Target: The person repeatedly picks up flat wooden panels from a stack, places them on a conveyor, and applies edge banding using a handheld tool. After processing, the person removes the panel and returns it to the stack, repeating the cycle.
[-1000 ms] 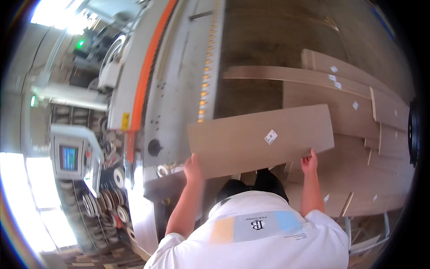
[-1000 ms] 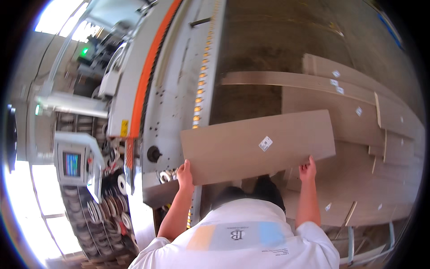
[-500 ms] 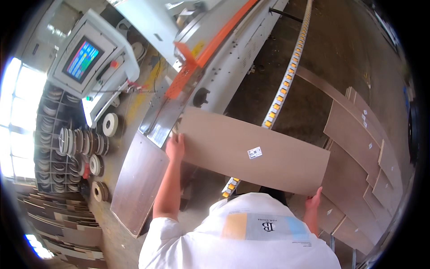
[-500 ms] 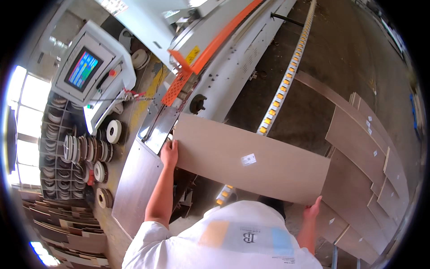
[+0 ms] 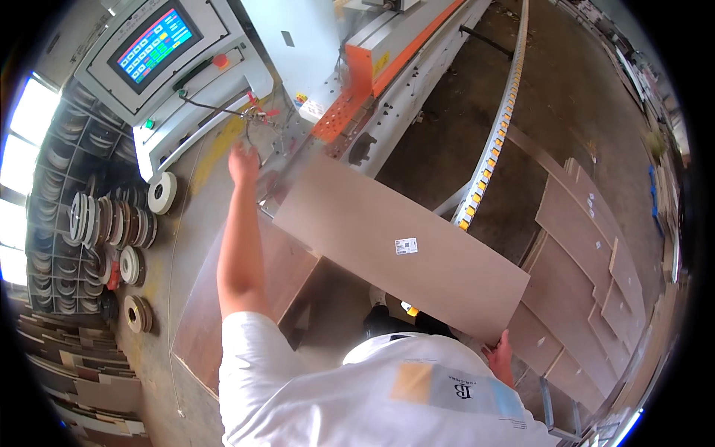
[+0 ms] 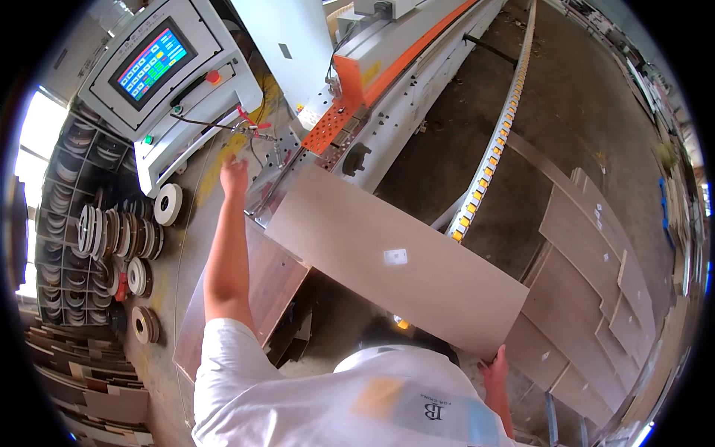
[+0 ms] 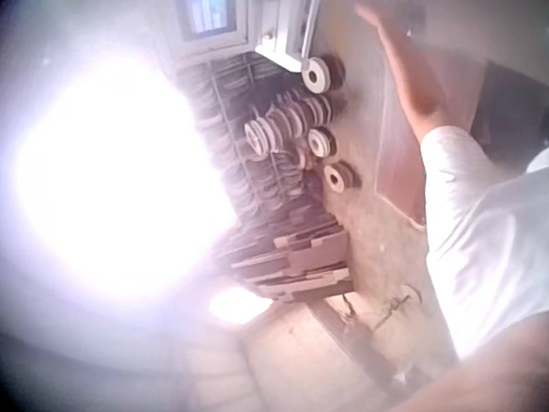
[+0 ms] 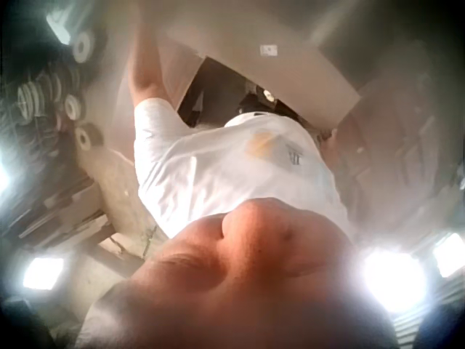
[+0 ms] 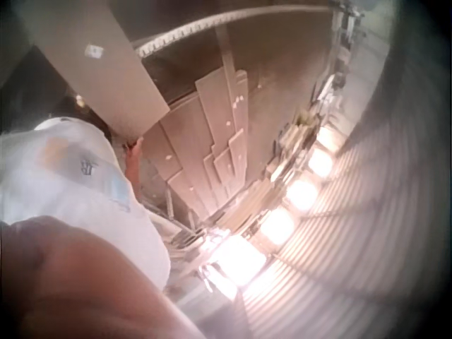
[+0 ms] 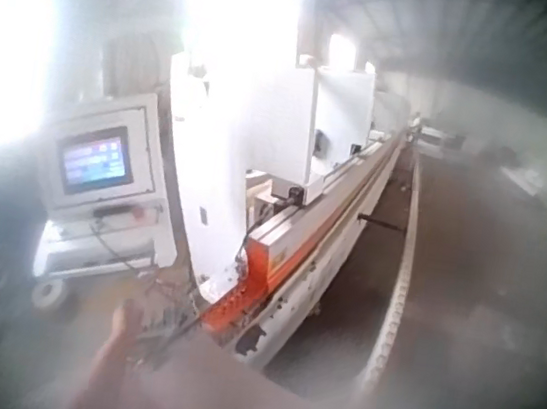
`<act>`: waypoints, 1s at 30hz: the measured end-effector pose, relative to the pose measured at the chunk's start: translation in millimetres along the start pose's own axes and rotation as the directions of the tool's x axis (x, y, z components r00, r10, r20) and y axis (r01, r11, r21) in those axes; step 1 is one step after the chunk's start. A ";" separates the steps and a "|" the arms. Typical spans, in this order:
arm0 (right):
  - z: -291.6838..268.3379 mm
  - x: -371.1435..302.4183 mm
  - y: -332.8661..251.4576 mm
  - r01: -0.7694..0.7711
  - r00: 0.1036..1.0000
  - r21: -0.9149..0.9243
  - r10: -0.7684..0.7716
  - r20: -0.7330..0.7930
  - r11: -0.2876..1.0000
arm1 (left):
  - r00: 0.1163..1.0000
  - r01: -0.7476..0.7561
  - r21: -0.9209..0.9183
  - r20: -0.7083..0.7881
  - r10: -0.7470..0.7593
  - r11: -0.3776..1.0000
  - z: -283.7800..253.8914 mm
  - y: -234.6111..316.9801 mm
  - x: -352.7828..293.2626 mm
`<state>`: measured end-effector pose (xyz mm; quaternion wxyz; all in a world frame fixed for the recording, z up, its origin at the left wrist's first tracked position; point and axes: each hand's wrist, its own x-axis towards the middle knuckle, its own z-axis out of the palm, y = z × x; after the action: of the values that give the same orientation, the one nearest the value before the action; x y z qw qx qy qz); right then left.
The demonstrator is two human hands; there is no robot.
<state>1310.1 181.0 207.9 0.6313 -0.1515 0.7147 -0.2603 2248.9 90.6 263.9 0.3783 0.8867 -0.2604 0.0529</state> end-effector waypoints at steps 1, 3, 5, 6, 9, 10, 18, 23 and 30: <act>5.2 -7.2 -8.6 -0.018 0.999 -0.052 0.021 0.048 0.999 | 0.999 -0.038 0.039 -0.016 0.039 0.999 1.9 -8.8 22.9; 13.7 -9.8 -13.2 0.017 1.000 -0.132 -0.014 0.025 0.991 | 0.992 -0.117 0.106 -0.029 0.121 0.987 21.7 -13.2 59.6; 7.4 -12.7 -10.9 0.025 0.999 -0.174 -0.029 -0.024 0.984 | 0.992 -0.074 0.057 0.104 0.067 0.996 43.8 11.5 71.1; 3.8 -7.9 -5.8 0.018 0.999 -0.174 -0.026 -0.042 0.985 | 0.984 -0.048 0.042 0.172 0.040 0.998 48.0 21.7 74.5; -7.3 1.5 -2.9 0.017 0.999 -0.212 -0.024 -0.027 0.977 | 0.969 0.012 -0.024 0.247 -0.006 1.000 47.5 18.9 83.3; -5.2 -0.1 -3.5 0.014 1.000 -0.224 -0.020 -0.020 0.974 | 0.975 -0.018 0.004 0.223 0.017 1.000 44.3 22.0 77.0; 3.4 -9.0 -13.0 0.050 0.997 -0.232 -0.062 -0.043 0.971 | 0.845 -0.407 0.303 -0.235 0.481 0.862 -84.3 -6.0 19.9; -5.7 6.7 -19.2 0.101 0.995 -0.275 -0.091 0.051 0.956 | 0.811 -0.507 0.212 -0.212 0.546 0.835 -216.1 9.6 -41.0; 16.5 -1.0 -35.5 0.168 0.983 -0.291 -0.183 -0.025 0.942 | 0.922 -0.355 0.539 0.336 0.192 0.764 -273.0 -26.0 -166.7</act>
<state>1322.5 149.5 227.6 0.5581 -0.2981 0.7446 -0.2125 2146.9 366.6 392.1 0.0344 0.9106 -0.4060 0.0694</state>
